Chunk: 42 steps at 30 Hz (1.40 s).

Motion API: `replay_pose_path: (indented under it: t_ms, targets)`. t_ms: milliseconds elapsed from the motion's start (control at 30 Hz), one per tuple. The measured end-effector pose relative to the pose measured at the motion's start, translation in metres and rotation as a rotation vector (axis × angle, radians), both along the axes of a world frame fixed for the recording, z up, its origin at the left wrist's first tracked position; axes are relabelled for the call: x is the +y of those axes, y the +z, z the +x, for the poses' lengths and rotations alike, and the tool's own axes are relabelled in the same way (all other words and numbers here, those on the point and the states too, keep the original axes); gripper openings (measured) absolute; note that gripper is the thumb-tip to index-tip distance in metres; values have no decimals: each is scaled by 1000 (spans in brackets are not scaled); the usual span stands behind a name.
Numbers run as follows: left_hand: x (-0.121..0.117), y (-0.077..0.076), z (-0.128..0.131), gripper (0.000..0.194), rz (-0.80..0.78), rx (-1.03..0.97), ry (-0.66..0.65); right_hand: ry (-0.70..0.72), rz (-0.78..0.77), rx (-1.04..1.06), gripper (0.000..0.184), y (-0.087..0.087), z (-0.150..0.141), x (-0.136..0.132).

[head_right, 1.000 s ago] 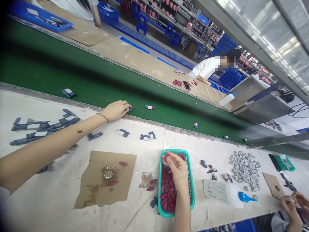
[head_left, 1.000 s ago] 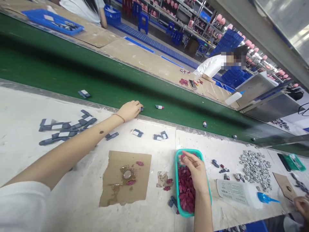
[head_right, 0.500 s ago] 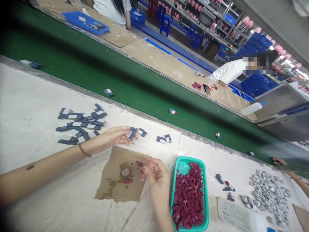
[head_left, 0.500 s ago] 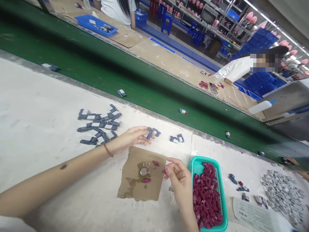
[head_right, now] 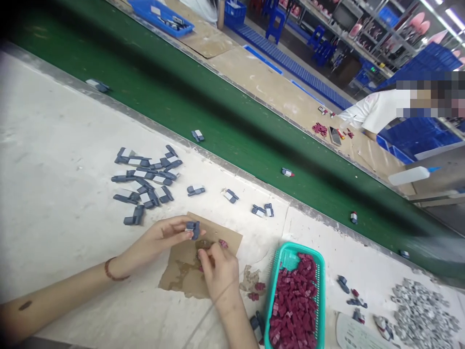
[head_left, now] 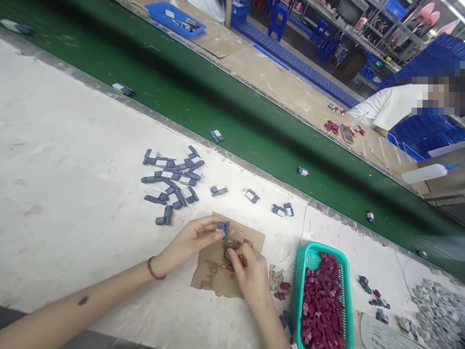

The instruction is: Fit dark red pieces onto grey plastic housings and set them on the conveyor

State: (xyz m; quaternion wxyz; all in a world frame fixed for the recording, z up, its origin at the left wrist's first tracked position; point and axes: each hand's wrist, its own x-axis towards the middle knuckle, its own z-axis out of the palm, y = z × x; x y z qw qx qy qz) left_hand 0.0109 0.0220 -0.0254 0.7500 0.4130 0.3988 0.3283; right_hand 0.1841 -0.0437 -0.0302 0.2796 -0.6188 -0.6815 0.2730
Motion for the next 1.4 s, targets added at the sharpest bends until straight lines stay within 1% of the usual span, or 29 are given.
replay_pose_path:
  t_ms: [67,133,233,367,467,533,600,667,700,767,800,867,933,1033,1100,1167,1233,1333,1400]
  targets:
    - [1,-1,-1,35,-54,-18,9,75,131,-155,37,-2,-2,-1]
    - [1,-2,-2,33,-99,-46,10,117,209,-253,38,-3,-4,0]
    - [1,-4,-3,34,-155,-106,18,161,250,-311,39,-1,-6,1]
    - [1,-5,-5,44,-203,-115,27,161,291,-357,40,1,-7,3]
    - [0,-6,-8,38,-244,-83,-12,181,277,-345,40,0,-8,3]
    - [0,-7,-10,40,-282,-79,-67,175,253,-310,40,-1,-7,2]
    - [0,-10,-11,51,-313,-93,-144,120,186,-226,38,-2,-5,1]
    - [0,-12,-12,58,-303,-80,-207,10,63,-48,36,-2,-2,1]
    - [-1,-13,-12,56,-276,-55,-224,-62,-1,70,36,-2,-1,1]
    - [-3,-14,-10,46,-165,17,-220,-207,-91,306,37,-1,2,1]
    - [-5,-14,-10,41,-87,59,-210,-270,-107,406,38,0,3,1]
    - [-8,-13,-9,35,101,143,-192,-349,-114,550,42,3,2,2]
    - [-12,-13,-8,30,328,242,-186,-373,-125,630,44,6,0,3]
    - [-16,-15,-8,28,663,356,-184,-349,-139,676,43,8,-6,3]
    - [-18,-18,-8,31,801,379,-187,-333,-127,685,42,8,-11,3]
    - [-18,-20,-8,34,865,389,-198,-329,-111,686,41,6,-14,3]
    - [-18,-20,-8,34,892,397,-210,-324,-101,678,41,4,-16,3]
    - [-18,-20,-8,33,892,387,-233,-312,-104,656,39,2,-16,2]
    - [-18,-21,-8,33,864,378,-251,-302,-116,628,39,1,-15,0]
